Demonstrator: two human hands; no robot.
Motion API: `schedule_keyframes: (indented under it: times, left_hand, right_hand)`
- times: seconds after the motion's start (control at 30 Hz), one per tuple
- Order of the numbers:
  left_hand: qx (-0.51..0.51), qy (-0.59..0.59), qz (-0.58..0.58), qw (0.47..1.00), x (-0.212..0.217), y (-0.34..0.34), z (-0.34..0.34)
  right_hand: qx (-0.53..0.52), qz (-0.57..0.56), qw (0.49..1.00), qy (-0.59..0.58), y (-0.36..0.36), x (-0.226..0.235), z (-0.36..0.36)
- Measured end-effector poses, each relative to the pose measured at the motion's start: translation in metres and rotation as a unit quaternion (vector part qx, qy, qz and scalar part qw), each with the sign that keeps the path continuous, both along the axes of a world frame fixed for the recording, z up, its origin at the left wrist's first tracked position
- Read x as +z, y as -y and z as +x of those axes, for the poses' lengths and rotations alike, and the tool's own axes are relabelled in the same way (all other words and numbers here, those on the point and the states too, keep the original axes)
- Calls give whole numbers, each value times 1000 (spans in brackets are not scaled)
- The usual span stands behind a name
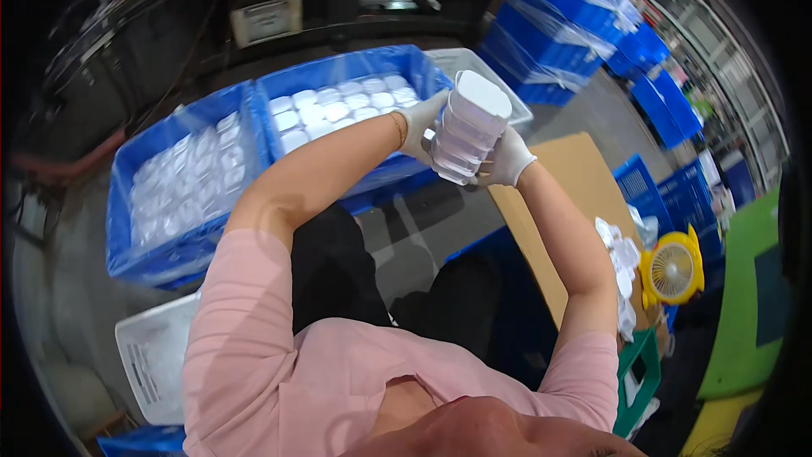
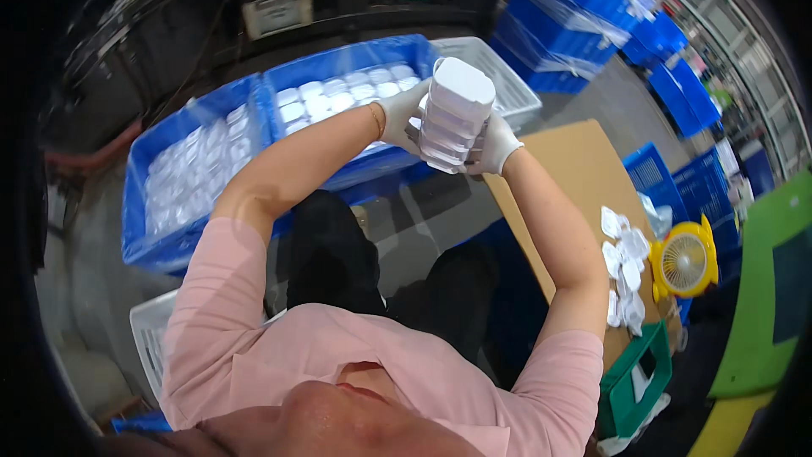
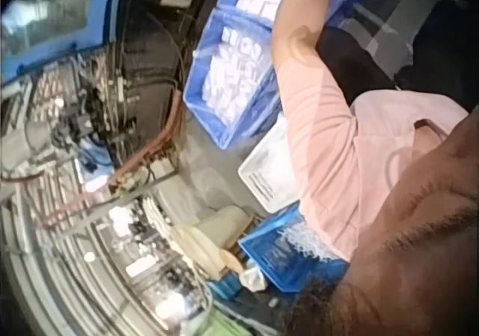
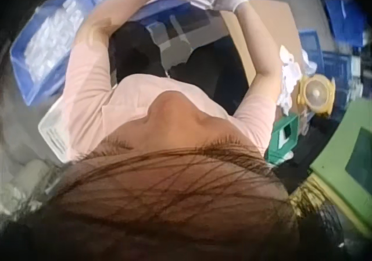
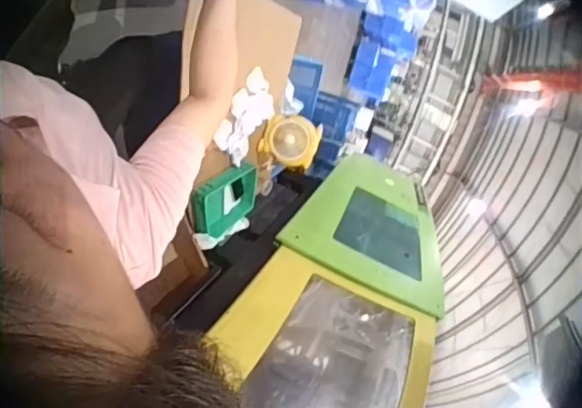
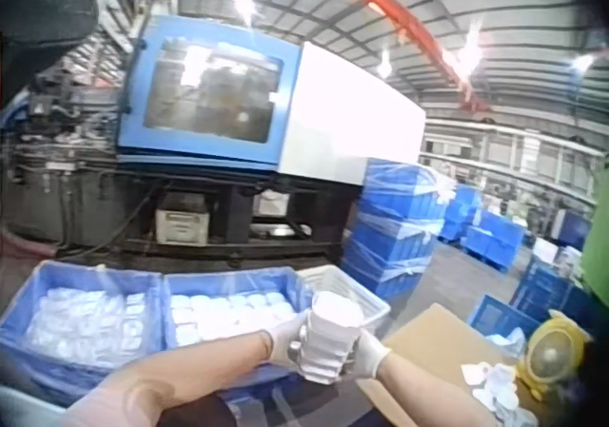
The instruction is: Packaging and inspecting white electronic components into bins and boxes.
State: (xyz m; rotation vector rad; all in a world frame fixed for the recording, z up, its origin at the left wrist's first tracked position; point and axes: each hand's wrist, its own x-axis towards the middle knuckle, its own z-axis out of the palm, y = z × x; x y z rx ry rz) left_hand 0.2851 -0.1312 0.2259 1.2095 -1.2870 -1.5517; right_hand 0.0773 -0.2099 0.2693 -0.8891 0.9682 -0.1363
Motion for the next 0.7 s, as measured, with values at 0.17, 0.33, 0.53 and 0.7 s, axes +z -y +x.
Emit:
schedule_keyframes:
  times: [0.17,0.33,0.53,0.7]
  left_hand:
    - [165,51,-15,985,29,-99,47]
    - [269,47,34,961,36,-177,95]
    - [486,-151,125,852,58,-245,95]
    - [511,-145,128,837,60,-279,106]
  right_hand:
    - [108,-20,993,40,-43,5,87]
    - [186,10,982,45,-82,-7,168]
    - [283,34,957,49,-136,-7,227]
    - [308,44,949,51,-169,-3,247]
